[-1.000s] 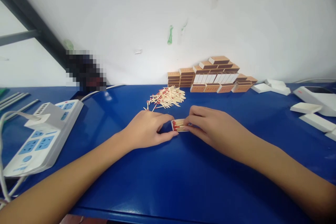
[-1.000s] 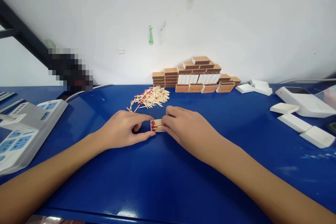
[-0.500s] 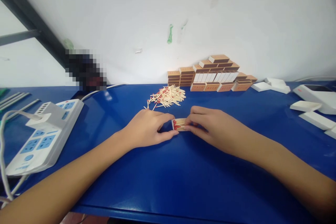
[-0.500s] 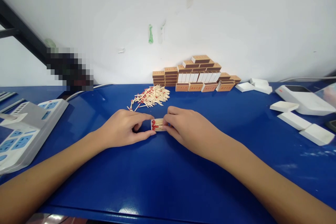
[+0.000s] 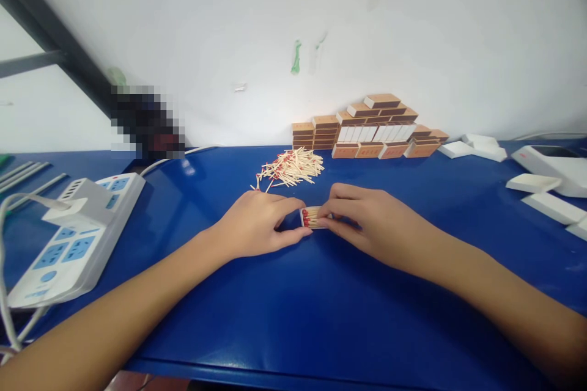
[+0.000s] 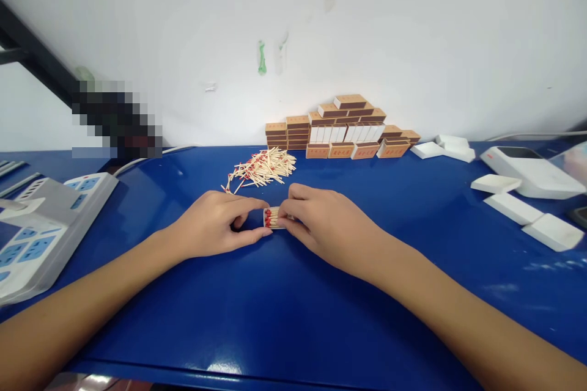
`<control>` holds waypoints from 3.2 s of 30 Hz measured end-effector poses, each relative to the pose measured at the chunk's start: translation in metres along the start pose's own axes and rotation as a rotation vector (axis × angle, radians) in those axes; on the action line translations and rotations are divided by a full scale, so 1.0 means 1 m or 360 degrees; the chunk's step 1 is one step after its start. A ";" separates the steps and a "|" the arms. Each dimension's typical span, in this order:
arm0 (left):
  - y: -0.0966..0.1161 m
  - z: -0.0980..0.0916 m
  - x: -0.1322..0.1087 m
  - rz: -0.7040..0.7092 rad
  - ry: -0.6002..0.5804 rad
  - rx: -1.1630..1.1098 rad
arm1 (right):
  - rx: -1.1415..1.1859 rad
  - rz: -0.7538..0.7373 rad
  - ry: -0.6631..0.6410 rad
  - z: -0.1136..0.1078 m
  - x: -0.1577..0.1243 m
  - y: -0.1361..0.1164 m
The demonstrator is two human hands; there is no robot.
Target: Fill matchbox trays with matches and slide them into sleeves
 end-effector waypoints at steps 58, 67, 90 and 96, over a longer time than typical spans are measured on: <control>-0.013 -0.002 0.000 -0.0070 0.0069 -0.0121 | -0.0134 0.0130 0.0009 0.011 0.013 0.009; -0.009 -0.003 0.001 -0.0066 0.0030 -0.0104 | -0.0027 0.0155 -0.0053 0.013 0.013 0.008; 0.002 0.002 -0.002 0.0003 0.0102 -0.0165 | 0.0205 0.0264 0.0191 0.043 0.069 0.051; -0.024 -0.007 0.001 -0.0097 0.0253 -0.0120 | 0.0005 0.0335 0.0169 0.034 0.055 0.055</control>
Point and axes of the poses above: each hand's wrist, its own x-axis towards the middle knuckle, its own z-axis out of the palm, y = z × x, the point moved 5 cm from there along x, towards the middle knuckle, and after that the axes turned 9 degrees about -x, right-handed, at the moved point
